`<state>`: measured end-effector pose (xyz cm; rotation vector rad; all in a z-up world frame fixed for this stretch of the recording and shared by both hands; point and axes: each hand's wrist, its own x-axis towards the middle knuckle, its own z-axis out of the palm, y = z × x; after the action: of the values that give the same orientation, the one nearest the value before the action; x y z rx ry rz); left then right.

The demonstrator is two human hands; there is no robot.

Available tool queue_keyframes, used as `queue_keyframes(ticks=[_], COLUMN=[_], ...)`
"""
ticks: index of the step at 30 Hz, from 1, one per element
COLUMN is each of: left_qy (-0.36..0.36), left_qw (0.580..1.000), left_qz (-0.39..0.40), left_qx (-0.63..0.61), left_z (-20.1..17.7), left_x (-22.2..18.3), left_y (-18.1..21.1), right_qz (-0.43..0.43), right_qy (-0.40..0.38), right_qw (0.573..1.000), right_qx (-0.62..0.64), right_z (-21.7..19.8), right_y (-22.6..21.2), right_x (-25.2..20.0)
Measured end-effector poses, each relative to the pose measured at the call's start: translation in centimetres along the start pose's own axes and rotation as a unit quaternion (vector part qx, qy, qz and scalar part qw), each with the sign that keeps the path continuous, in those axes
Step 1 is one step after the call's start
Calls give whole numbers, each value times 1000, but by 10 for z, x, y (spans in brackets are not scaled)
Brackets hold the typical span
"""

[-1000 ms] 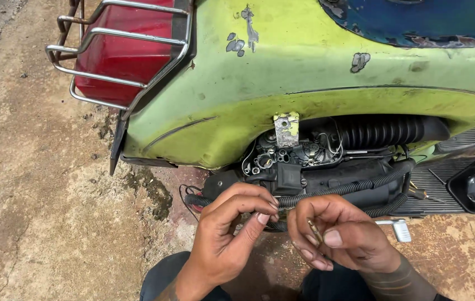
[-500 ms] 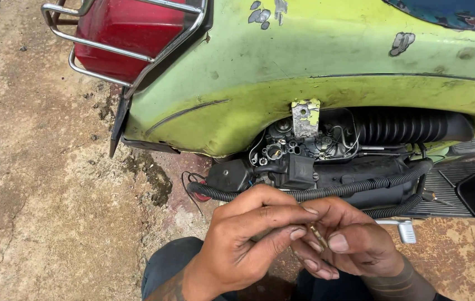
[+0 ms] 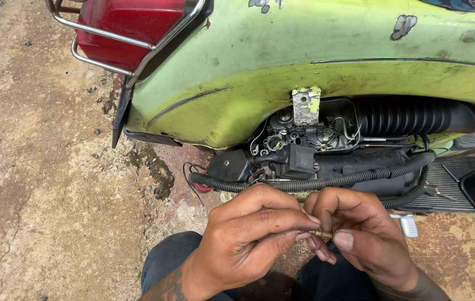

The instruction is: The person sits on the ground beside a green scooter and uses a screwdriver on the exposed engine and carburetor area. They then hold a small brass component in both hands and repeatedly work on it with their fingers, turning and manipulating the part while seated.

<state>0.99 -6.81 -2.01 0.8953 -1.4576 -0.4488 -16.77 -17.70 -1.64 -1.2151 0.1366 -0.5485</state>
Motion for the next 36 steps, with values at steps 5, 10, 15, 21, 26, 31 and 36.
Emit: queue_keyframes(ticks=[5,10,15,21,26,31,36], left_qy=[-16,-13,-15,-17,-23,-20,-21], left_qw=[999,999,998,999,999,999,998], left_qz=[25,36,37,26,28,24,27], left_qx=[19,38,37,36,33,34,43], left_z=[1,2,3,5,6,7,7], left_x=[0,1,2,2,3,2,1], left_y=[0,-1,-1,-2,-3,-4,-6], right_qz=[-71,-145,-194,-235,-252,-241,-236], right_qy=[54,108,154,195,230,255,273], right_qw=[990,932,876,827,806,796,793], right_qx=[-110,-314,-413,-473,-483,-493,-492], right_z=[8,7,8,14,24,31,40], right_y=[-6,-8,-7,-5,-5,-6,-8], right_x=[-8,-11,-15,-16,-13,-13,-11])
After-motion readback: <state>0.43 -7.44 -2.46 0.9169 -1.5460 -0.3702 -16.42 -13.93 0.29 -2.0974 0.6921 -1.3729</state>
